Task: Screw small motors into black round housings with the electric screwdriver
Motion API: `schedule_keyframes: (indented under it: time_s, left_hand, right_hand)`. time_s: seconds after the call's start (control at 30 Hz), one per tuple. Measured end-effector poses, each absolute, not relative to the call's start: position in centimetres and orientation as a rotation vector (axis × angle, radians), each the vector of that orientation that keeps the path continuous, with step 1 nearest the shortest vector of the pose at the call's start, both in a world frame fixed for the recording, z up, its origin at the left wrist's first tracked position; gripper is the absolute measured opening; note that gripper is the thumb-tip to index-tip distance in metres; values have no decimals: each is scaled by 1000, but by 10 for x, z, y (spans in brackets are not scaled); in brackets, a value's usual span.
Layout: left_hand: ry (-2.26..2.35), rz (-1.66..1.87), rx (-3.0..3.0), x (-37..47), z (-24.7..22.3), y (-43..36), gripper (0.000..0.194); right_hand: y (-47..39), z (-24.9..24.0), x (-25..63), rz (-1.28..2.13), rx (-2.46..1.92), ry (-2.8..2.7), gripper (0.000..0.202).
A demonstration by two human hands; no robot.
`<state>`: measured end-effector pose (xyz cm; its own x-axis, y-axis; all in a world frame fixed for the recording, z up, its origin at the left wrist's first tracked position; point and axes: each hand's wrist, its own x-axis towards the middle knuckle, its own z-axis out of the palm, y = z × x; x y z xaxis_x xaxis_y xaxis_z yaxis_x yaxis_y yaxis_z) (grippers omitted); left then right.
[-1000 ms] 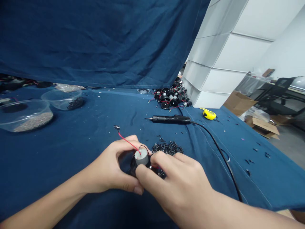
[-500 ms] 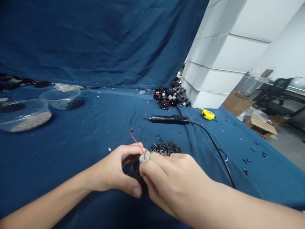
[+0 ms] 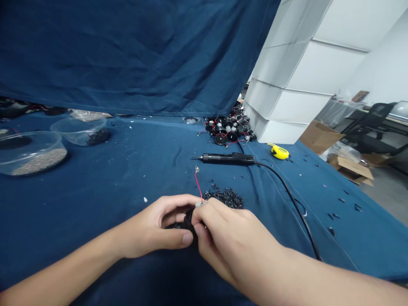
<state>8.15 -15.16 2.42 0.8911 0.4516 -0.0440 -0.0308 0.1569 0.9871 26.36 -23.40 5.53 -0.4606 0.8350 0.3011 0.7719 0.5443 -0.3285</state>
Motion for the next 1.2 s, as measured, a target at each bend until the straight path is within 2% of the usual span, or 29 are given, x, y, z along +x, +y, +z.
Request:
schedule_keyframes:
  time_s: [0.3,0.5,0.87,1.2]
  left_hand:
    - [339,385,1251,86,19,-159,41]
    - [370,426,1178,88,18,-163,45]
    - [460,519,1631,83,24,-164,42]
    - [443,504,1614,83,23,-166,48]
  right_hand:
    - [-238,41,259,117,-1281,-2294,14]
    - [-236,41,258,86,-1272,-2277,14]
    - [-236,43,258,109,-1269,-2245,14]
    - [-240,44,261,203,-1274,-2232,14]
